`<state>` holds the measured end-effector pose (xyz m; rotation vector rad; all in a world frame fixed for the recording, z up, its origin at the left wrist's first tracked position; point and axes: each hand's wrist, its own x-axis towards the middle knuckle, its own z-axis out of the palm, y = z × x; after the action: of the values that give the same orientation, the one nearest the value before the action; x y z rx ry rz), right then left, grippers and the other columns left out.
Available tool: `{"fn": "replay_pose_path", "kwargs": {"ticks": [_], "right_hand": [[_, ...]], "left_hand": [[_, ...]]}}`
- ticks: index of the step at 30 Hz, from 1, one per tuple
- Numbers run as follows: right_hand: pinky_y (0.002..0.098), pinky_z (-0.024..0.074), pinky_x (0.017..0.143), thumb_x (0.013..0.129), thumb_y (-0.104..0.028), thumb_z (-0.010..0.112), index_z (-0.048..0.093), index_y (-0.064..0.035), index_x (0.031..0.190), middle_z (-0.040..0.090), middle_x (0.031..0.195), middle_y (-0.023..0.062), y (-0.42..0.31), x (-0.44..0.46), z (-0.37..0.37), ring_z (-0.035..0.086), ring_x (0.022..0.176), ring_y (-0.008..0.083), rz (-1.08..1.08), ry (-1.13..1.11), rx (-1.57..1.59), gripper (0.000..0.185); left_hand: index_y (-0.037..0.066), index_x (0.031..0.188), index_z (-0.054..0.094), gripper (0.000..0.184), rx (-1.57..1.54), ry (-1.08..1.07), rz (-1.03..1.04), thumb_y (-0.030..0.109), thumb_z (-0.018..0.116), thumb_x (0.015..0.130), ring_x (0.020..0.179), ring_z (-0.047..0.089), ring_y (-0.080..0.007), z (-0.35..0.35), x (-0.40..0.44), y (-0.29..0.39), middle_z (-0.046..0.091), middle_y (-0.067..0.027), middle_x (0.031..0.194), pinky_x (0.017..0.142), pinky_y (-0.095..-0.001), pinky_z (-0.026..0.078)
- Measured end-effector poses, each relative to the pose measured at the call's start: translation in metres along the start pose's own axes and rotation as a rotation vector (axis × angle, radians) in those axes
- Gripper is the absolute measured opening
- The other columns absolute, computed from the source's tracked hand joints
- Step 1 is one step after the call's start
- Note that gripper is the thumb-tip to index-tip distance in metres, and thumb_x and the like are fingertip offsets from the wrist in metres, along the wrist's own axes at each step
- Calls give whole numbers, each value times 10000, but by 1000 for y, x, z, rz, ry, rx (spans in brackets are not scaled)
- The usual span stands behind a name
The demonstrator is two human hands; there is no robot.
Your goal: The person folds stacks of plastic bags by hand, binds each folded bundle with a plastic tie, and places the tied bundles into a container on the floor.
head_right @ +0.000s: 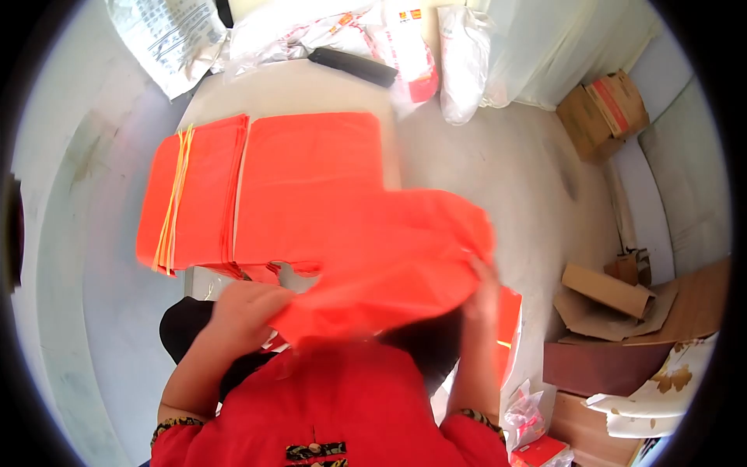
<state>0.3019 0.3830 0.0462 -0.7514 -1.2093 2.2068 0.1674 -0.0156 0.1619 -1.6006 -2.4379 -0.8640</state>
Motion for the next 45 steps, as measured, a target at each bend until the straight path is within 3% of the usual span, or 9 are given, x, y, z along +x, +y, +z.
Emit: {"fn": "replay_pose_path", "kwargs": {"ticks": [8, 12, 14, 17, 21, 23, 29, 32, 45], "right_hand": [[379, 520, 1038, 1001, -90, 535, 526, 23, 1442, 626, 1361, 150, -143, -11, 15, 636, 1214, 251, -421, 88, -183, 456], [384, 518, 1029, 1035, -212, 621, 579, -4, 1402, 642, 1324, 132, -154, 11, 126, 636, 1198, 237, -569, 18, -186, 423], [403, 466, 1082, 1064, -468, 561, 487, -15, 1487, 587, 1407, 122, -124, 15, 189, 599, 1244, 241, -693, -411, -245, 624], [425, 363, 1201, 1027, -356, 650, 402, -4, 1568, 420, 1631, 161, -53, 14, 241, 440, 1467, 271, -746, -856, -580, 692], [467, 350, 1213, 1005, -330, 662, 448, -39, 1554, 450, 1593, 202, 58, 30, 218, 409, 1485, 368, -621, -928, -1119, 658], [474, 360, 1205, 1000, -310, 665, 470, -54, 1541, 479, 1568, 200, 93, 33, 187, 414, 1481, 376, -152, -887, -1167, 630], [358, 584, 796, 1001, -240, 664, 483, -59, 1531, 611, 1419, 190, 118, 27, 129, 711, 915, 232, 211, -584, -918, 588], [361, 606, 870, 1015, -167, 644, 432, -35, 1564, 533, 1469, 210, 120, 28, 128, 656, 1166, 222, 351, -492, -755, 603], [402, 389, 1187, 1092, -317, 560, 94, -113, 1685, 333, 1648, 176, 148, -1, 144, 450, 1450, 277, 427, -461, -51, 782]], "left_hand": [[100, 1181, 669, 345, -394, -350, -207, 57, 696, 839, 924, 697, -410, 82, 25, 11, 724, -172, 997, 769, -467, 561], [89, 1252, 627, 364, -638, 157, -427, 21, 648, 896, 913, 706, -329, 113, 14, -24, 711, -145, 1005, 778, -397, 556], [94, 1244, 633, 294, -920, 440, -747, 37, 610, 956, 885, 711, -228, 126, 5, -55, 716, -66, 993, 737, -311, 550], [117, 1348, 581, 301, -1276, 701, -988, 132, 547, 1050, 1015, 692, -247, 123, 2, -95, 689, -60, 1165, 819, -332, 562], [139, 1466, 463, 380, -1506, 792, -1255, 246, 523, 1107, 1201, 638, -264, 128, -18, -132, 594, -77, 1402, 917, -408, 561], [156, 1486, 439, 408, -1521, 803, -1344, 272, 531, 1105, 1201, 638, -266, 145, -33, -150, 582, -67, 1425, 922, -420, 558], [118, 1462, 475, 431, -1644, 768, -1276, 327, 554, 1094, 1241, 631, -291, 151, -39, -150, 598, -61, 1439, 975, -478, 536], [103, 1454, 490, 444, -1811, 640, -1253, 356, 547, 1094, 1263, 627, -276, 159, -41, -141, 609, -66, 1448, 1026, -484, 507], [63, 1263, 598, 396, -1834, 383, -1164, 402, 445, 1127, 1142, 664, -190, 147, -22, -149, 685, -49, 1306, 996, -373, 522]]}}
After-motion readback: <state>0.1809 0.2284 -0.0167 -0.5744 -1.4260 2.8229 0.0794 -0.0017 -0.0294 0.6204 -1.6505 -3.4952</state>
